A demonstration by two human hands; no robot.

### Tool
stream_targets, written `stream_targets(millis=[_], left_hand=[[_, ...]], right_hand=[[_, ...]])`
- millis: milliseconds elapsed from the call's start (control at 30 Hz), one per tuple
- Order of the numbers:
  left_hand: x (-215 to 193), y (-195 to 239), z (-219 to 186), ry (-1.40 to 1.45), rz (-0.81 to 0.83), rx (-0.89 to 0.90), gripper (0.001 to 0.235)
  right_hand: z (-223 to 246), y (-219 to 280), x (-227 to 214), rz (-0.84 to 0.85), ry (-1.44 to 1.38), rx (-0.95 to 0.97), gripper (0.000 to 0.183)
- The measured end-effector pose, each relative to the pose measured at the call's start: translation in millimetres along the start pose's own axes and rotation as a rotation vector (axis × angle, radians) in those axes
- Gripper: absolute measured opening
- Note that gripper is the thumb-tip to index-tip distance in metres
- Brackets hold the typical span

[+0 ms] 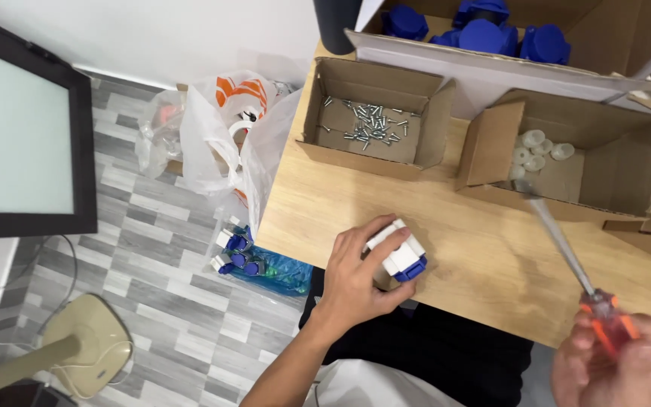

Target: Assembling electrical sockets by joining plastic components and fastening them with a screwdriver.

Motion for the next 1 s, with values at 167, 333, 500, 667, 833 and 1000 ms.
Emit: stream_targets(millis=[167,333,500,667,833,1000], left_hand=[[-6,-9,-2,0.196,-0.002,-0.092,0.065],[-4,-20,-13,0.526,-0.083,-0.214,0.062],[7,-10,-9,0.514,-0.144,-0.285,0.067],[2,-8,-12,0.139,-0.084,-0.234,0.084],[3,-4,-9,0.110,-0.025,-0.246,0.081],[5,-2,-9,0.036,0.016,-0.244,0.098]], right_hand=[[-11,35,-20,0.210,-0.166,0.212,0.024],[-6,56,-10,0.227,0.027,0.204,0.060],[16,62,-3,0.256,0.502,0.338,0.047],[25,55,4,0.368,0.615,0.375,0.047],[22,50,1,0.411,0.590,0.412,0.047],[20,50,-2,0.455,0.607,0.421,0.047]])
Point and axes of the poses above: each hand's wrist, its own y-axis away from the middle knuckle, its own x-axis out of the palm, z = x × y, the point moved 1 cm from there along -y, towards the middle knuckle
